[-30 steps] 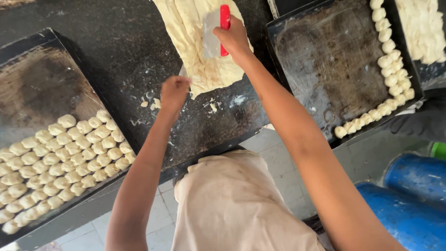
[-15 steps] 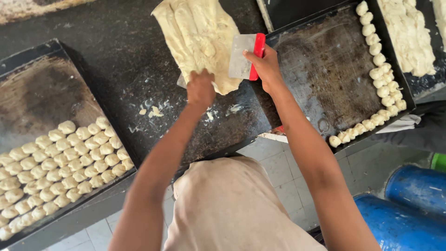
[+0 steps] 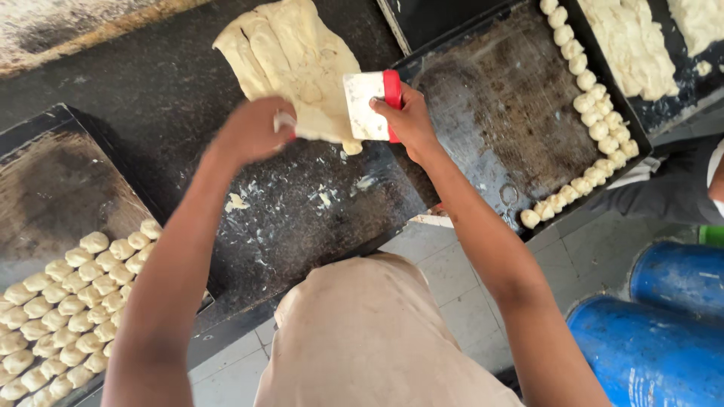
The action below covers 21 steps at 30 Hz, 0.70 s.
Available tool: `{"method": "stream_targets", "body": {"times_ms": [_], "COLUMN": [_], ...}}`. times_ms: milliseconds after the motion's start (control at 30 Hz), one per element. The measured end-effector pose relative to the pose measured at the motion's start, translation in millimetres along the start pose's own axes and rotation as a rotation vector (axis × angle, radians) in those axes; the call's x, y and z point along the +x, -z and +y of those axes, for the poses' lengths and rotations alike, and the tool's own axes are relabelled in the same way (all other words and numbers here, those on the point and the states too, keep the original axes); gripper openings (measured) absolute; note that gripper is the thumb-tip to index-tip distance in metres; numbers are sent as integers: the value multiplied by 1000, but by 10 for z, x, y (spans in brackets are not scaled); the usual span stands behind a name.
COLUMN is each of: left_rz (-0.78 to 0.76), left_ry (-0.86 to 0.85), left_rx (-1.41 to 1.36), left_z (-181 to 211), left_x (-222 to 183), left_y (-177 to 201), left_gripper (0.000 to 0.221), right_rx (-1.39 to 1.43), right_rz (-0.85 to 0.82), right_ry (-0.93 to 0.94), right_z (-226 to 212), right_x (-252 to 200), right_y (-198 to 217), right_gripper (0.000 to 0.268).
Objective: The person shapes small pieces of dough into balls by hand and places them in rows on metal baking trays.
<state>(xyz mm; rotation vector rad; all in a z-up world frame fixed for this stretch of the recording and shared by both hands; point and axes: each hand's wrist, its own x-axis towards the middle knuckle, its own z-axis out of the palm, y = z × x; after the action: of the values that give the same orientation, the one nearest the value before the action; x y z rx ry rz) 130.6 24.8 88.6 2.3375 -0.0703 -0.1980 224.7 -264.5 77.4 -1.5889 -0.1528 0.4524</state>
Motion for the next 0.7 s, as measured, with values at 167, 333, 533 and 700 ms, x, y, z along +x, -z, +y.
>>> {"method": "stream_targets", "body": {"times_ms": [167,333,533,700], "left_rz": [82,410,610,741], "left_ry": [-20,50,47,249], "left_rx": [125,122,-11,-288], "left_z": [72,313,278,-145], "left_x": [-876,-1314,-1736,-1802], "left_y": [-736,-1146,-782,-703], "left_gripper": [57,70,48,22], "right_rx": [-783,-1063,-1317,-661], "right_rz": [-182,-338,-429,-767], "right_ry": [532,995,864,409], "right_z": [-397,-125,402,132], "right_x": [244,847,1564,1674], "right_y": [-382,-1295,-2196,-1801], "right_gripper": [16,21,27,31]}}
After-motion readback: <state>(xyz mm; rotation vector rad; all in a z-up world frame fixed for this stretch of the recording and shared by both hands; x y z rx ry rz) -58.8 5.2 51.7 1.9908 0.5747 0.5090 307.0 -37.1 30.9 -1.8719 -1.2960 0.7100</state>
